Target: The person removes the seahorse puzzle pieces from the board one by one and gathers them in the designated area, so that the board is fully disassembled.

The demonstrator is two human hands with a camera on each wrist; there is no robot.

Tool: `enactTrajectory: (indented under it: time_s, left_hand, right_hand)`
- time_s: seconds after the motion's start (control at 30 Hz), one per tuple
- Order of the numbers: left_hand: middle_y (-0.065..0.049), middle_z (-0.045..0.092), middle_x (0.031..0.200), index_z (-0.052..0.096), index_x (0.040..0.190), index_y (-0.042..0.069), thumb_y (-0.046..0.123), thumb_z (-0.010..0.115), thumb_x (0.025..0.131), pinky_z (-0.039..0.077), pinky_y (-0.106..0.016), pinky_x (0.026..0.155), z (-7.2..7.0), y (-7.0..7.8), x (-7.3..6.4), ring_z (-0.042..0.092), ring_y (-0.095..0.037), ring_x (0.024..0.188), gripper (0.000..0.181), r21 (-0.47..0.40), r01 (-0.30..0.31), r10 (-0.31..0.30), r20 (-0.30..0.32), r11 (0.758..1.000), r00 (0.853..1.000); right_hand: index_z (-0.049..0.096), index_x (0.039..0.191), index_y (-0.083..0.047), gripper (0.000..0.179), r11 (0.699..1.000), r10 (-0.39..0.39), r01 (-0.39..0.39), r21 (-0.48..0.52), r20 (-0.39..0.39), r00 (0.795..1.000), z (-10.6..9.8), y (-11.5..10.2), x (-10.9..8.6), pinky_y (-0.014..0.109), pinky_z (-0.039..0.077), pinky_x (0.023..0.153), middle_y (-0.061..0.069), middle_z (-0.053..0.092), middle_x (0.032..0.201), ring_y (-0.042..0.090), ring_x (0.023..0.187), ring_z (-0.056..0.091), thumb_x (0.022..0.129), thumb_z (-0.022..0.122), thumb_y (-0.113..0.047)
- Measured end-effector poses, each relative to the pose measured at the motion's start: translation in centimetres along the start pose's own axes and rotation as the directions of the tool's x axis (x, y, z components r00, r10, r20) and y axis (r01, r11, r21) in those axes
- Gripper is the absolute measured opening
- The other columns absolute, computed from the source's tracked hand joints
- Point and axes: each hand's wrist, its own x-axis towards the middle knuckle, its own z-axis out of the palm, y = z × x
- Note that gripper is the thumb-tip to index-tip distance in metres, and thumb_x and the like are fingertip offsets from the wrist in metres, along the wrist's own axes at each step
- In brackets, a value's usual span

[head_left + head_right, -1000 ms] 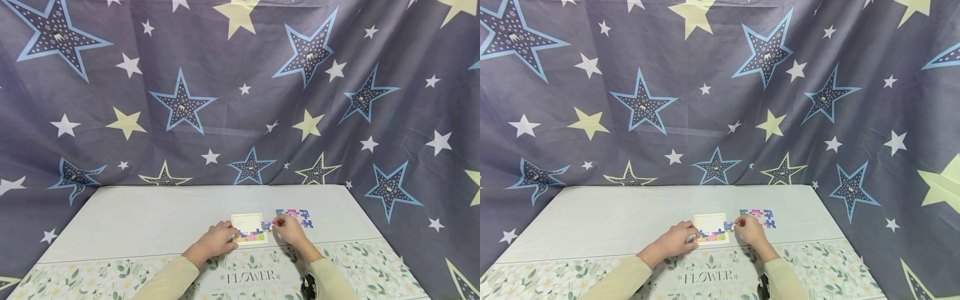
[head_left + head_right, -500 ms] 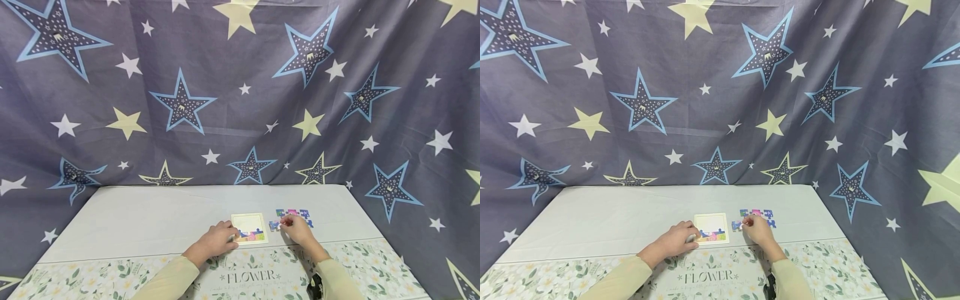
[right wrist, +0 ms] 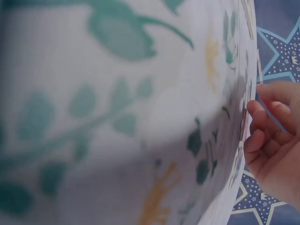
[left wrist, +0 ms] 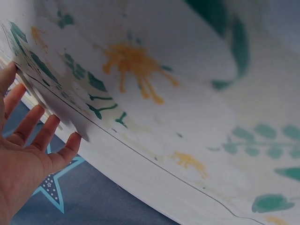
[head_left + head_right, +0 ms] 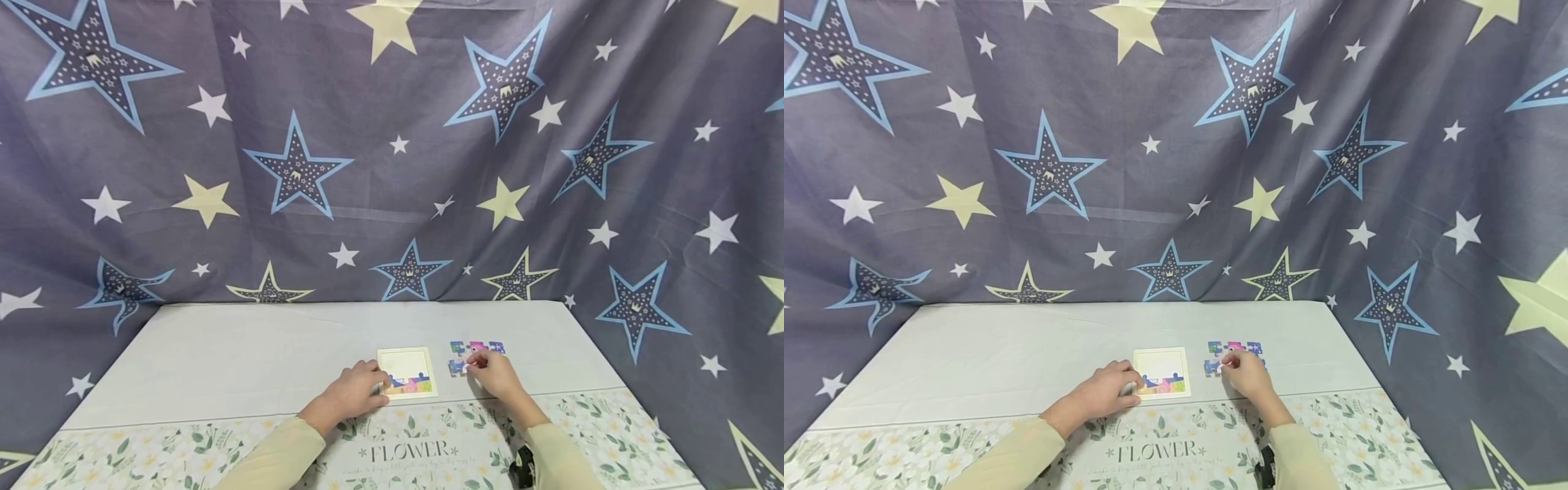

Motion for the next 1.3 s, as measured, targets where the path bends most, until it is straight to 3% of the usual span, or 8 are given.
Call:
enactTrajectory:
  time_s: [1.3]
  left_hand:
    - [0.006,0.055,0.109,0.065,0.101,0.026,0.041,0.065,0.084,0.045,-0.048,0.092,0.06,0.00,0.07,0.049,-0.013,0.097,0.022,-0.014,-0.001,0.001,-0.011,1.000,1.000]
  right_hand:
    - [0.066,0.086,-0.005,0.006,1.000,0.023,-0.023,-0.005,0.014,1.000,-0.24,0.78,0.25,0.026,0.041,0.061,0.003,0.060,0.076,0.013,0.069,0.050,0.083,0.066,-0.010]
